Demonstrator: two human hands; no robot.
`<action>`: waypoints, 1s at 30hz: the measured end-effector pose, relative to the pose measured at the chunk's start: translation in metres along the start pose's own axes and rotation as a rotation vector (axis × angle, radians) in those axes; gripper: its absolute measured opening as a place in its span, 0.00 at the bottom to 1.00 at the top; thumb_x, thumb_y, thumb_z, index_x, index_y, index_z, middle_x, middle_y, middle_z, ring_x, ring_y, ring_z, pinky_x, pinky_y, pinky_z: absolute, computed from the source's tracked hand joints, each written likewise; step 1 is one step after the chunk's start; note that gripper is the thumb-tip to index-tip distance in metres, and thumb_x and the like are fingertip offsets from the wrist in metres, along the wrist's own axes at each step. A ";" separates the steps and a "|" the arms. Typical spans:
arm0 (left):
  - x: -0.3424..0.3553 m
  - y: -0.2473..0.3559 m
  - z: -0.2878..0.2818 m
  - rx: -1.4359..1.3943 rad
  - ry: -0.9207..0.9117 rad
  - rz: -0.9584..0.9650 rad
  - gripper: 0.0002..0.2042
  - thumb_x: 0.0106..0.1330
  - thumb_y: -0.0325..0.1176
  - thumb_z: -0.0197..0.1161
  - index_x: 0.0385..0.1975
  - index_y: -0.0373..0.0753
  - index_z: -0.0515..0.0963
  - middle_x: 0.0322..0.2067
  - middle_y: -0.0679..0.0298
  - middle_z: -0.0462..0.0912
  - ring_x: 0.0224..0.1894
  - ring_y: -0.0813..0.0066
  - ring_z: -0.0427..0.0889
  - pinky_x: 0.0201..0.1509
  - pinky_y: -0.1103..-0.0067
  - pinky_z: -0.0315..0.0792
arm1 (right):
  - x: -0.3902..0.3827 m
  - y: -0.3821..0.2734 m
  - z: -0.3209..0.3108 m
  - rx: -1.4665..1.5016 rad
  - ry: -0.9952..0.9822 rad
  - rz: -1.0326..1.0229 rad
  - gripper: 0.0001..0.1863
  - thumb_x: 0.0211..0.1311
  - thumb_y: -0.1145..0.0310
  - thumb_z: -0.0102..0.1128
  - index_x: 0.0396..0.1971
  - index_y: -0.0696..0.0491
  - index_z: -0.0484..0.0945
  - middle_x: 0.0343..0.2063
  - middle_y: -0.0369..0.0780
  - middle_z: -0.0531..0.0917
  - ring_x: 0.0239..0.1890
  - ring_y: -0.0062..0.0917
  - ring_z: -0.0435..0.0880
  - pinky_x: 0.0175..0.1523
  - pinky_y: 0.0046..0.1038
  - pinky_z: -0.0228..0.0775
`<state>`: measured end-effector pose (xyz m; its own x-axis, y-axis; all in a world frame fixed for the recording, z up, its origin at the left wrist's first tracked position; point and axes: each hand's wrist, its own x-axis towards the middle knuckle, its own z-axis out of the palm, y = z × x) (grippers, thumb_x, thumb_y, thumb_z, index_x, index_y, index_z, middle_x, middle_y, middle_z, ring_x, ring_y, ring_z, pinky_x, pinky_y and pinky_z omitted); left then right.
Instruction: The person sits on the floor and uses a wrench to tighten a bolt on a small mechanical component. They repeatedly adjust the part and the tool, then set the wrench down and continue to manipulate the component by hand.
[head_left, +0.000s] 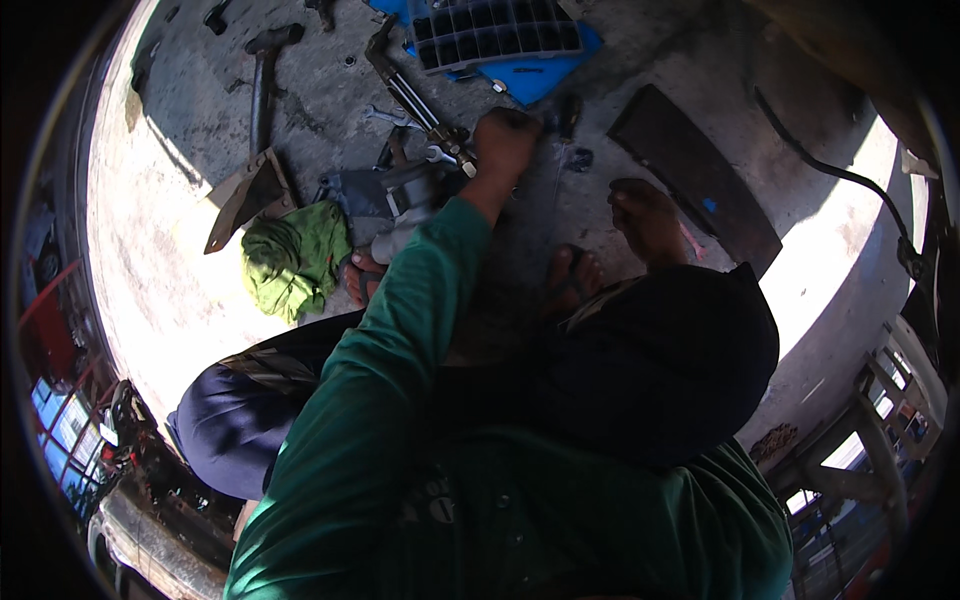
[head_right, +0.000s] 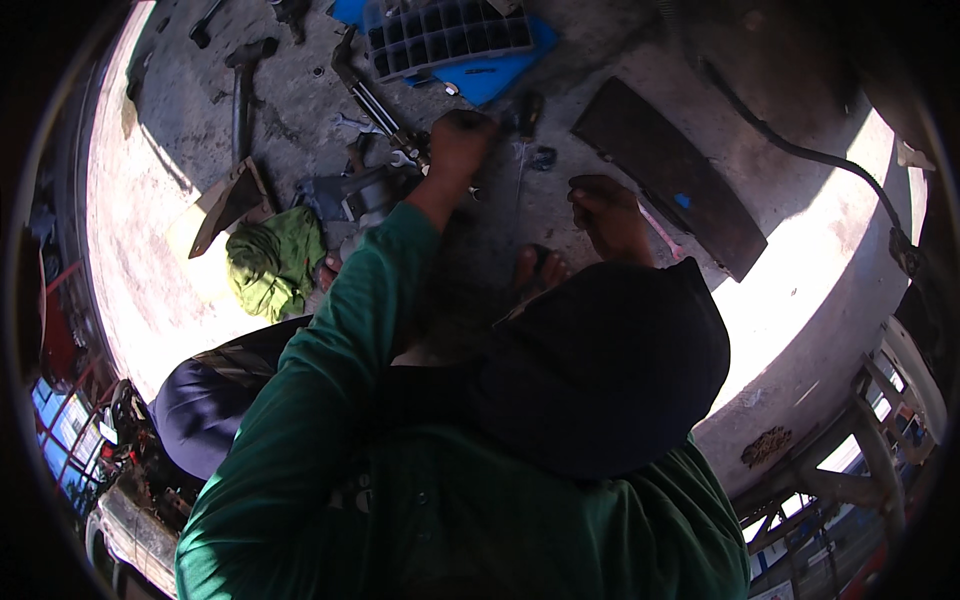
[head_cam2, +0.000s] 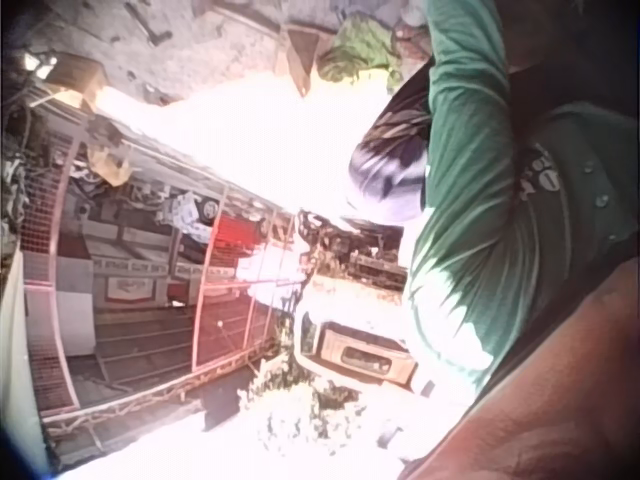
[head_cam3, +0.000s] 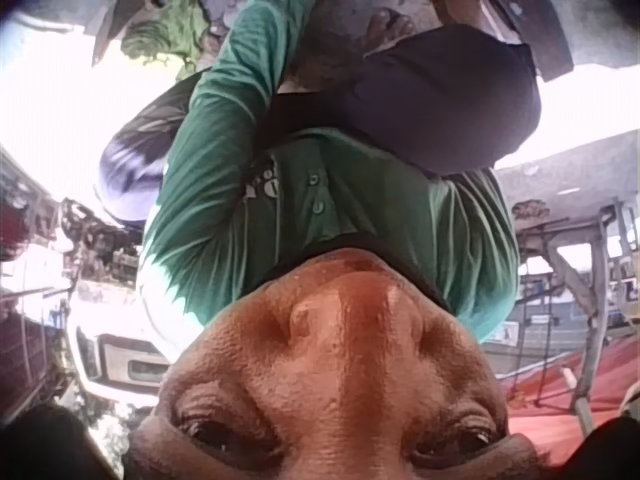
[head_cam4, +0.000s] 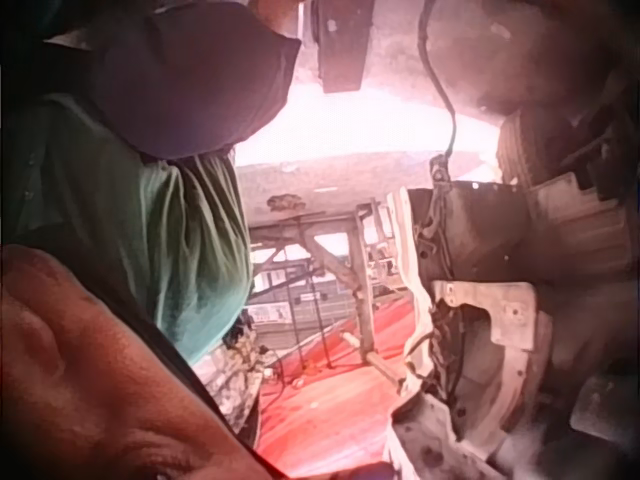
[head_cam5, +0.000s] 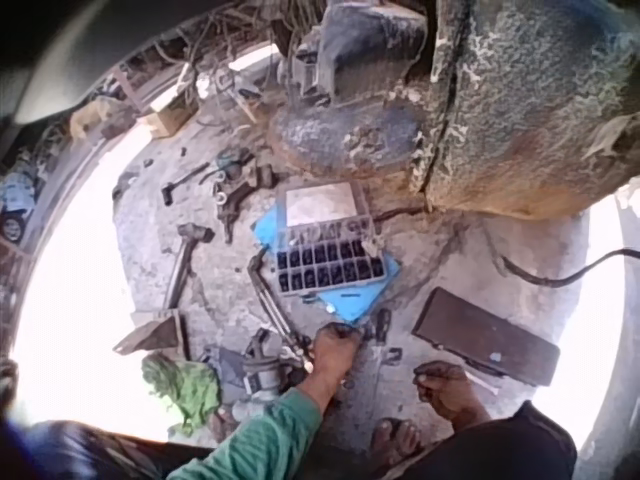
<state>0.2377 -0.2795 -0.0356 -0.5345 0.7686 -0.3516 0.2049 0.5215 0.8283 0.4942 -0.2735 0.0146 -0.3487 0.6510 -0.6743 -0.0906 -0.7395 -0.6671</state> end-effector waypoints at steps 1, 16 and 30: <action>0.002 0.006 0.000 0.031 -0.002 -0.009 0.17 0.53 0.42 0.73 0.29 0.32 0.84 0.29 0.49 0.86 0.33 0.55 0.86 0.41 0.67 0.77 | -0.001 -0.003 0.004 0.012 -0.016 -0.006 0.16 0.59 0.75 0.63 0.46 0.67 0.76 0.31 0.42 0.80 0.25 0.23 0.74 0.30 0.26 0.66; -0.003 0.047 -0.052 -0.159 -0.673 -0.096 0.14 0.54 0.36 0.71 0.36 0.34 0.83 0.29 0.64 0.82 0.31 0.76 0.77 0.37 0.77 0.70 | 0.015 -0.033 0.039 0.028 -0.055 -0.067 0.14 0.57 0.75 0.64 0.41 0.66 0.77 0.28 0.40 0.78 0.25 0.21 0.73 0.29 0.23 0.64; 0.003 0.079 -0.048 0.115 -0.850 0.216 0.16 0.54 0.38 0.71 0.37 0.34 0.84 0.33 0.59 0.86 0.38 0.70 0.83 0.45 0.75 0.74 | 0.025 -0.063 0.047 -0.364 -0.323 -0.018 0.10 0.58 0.72 0.67 0.33 0.64 0.80 0.17 0.37 0.75 0.17 0.18 0.70 0.22 0.21 0.57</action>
<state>0.2125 -0.2537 0.0495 0.3064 0.8463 -0.4358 0.3370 0.3318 0.8811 0.4475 -0.2185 0.0545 -0.6267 0.5344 -0.5672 0.2127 -0.5829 -0.7842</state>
